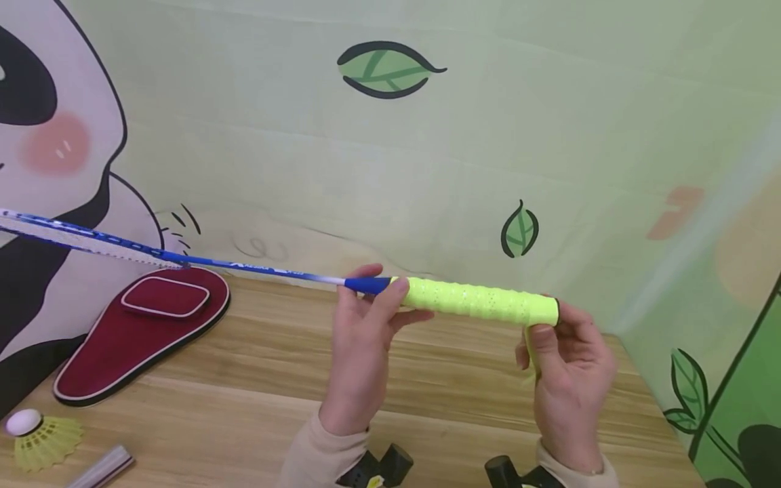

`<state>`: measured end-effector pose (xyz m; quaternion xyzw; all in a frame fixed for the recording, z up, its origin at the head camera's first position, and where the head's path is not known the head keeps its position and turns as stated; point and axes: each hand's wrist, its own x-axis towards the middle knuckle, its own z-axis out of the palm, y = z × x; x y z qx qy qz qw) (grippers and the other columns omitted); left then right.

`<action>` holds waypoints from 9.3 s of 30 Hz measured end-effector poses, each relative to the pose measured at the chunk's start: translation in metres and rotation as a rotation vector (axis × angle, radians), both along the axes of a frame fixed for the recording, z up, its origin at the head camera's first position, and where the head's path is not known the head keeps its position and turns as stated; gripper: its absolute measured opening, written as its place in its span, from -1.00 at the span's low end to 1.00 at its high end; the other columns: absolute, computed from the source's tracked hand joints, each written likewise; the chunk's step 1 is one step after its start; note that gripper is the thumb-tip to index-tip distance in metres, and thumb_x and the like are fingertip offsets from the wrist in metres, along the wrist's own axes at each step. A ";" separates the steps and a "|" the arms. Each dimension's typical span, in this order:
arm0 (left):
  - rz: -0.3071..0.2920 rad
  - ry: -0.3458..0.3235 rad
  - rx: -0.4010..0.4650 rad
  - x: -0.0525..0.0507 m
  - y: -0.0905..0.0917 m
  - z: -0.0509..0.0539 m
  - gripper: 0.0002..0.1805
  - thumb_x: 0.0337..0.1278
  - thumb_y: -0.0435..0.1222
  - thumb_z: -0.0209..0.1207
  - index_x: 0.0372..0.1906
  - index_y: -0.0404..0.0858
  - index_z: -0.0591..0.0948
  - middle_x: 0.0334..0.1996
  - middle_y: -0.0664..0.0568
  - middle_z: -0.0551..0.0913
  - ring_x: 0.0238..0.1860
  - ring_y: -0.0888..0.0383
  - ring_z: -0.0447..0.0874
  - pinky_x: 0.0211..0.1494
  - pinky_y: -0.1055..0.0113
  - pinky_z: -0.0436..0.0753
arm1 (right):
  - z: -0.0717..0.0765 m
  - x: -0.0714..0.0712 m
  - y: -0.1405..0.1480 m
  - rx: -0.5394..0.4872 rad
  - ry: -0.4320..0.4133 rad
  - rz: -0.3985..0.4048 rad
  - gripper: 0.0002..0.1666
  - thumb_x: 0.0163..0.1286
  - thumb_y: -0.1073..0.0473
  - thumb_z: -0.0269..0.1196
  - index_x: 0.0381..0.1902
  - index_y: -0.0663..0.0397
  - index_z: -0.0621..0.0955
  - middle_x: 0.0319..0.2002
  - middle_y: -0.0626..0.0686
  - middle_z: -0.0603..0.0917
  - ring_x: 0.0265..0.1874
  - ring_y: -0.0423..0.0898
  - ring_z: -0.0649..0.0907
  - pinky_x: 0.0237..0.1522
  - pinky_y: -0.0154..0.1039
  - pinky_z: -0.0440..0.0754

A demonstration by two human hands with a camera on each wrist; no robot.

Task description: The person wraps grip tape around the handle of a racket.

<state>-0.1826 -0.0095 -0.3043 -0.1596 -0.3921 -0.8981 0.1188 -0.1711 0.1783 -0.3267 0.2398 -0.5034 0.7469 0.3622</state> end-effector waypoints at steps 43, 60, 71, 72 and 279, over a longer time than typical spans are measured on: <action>0.066 -0.038 0.020 -0.002 0.000 0.001 -0.80 0.32 -0.47 0.12 -0.17 -0.28 0.31 -0.34 -0.05 0.59 -0.30 0.11 0.68 -0.18 -0.01 0.73 | 0.000 -0.002 0.001 0.112 0.039 -0.022 -0.71 0.26 0.56 0.20 -0.06 0.61 0.49 -0.36 0.15 0.67 -0.61 -0.16 0.52 -0.64 -0.43 0.49; 0.084 -0.044 0.016 -0.004 -0.001 0.000 -0.72 0.27 -0.36 0.22 -0.19 -0.23 0.30 -0.34 -0.08 0.59 -0.36 0.09 0.67 -0.24 -0.07 0.73 | 0.000 -0.003 0.000 0.202 0.071 -0.097 -0.60 0.27 0.55 0.19 0.07 0.61 0.47 -0.20 0.17 0.67 -0.59 -0.17 0.52 -0.61 -0.44 0.53; -0.055 0.127 0.080 0.000 -0.001 -0.001 -0.53 0.24 -0.63 0.02 0.08 -0.14 0.20 -0.06 -0.21 0.63 0.02 -0.11 0.65 0.17 0.07 0.60 | 0.000 -0.002 0.001 0.137 0.005 -0.065 -0.68 0.30 0.53 0.18 0.00 0.63 0.50 -0.22 0.19 0.71 -0.62 -0.16 0.52 -0.63 -0.43 0.51; -0.053 0.134 0.075 0.000 -0.001 -0.001 -0.54 0.26 -0.63 0.01 0.08 -0.16 0.20 -0.07 -0.19 0.63 0.00 -0.11 0.67 0.15 0.04 0.60 | 0.000 -0.001 0.002 0.134 0.001 -0.055 -0.68 0.30 0.55 0.17 0.01 0.63 0.50 -0.21 0.20 0.71 -0.61 -0.16 0.52 -0.64 -0.43 0.51; 0.058 -0.089 -0.120 -0.005 -0.008 -0.003 -0.62 0.28 -0.39 0.20 -0.07 -0.26 0.20 -0.32 -0.10 0.60 -0.39 0.07 0.70 -0.30 0.08 0.75 | 0.006 0.004 0.013 0.578 0.066 -0.255 -0.65 0.28 0.53 0.21 0.04 0.51 0.52 -0.30 0.08 0.61 -0.25 -0.13 0.56 0.00 -0.29 0.51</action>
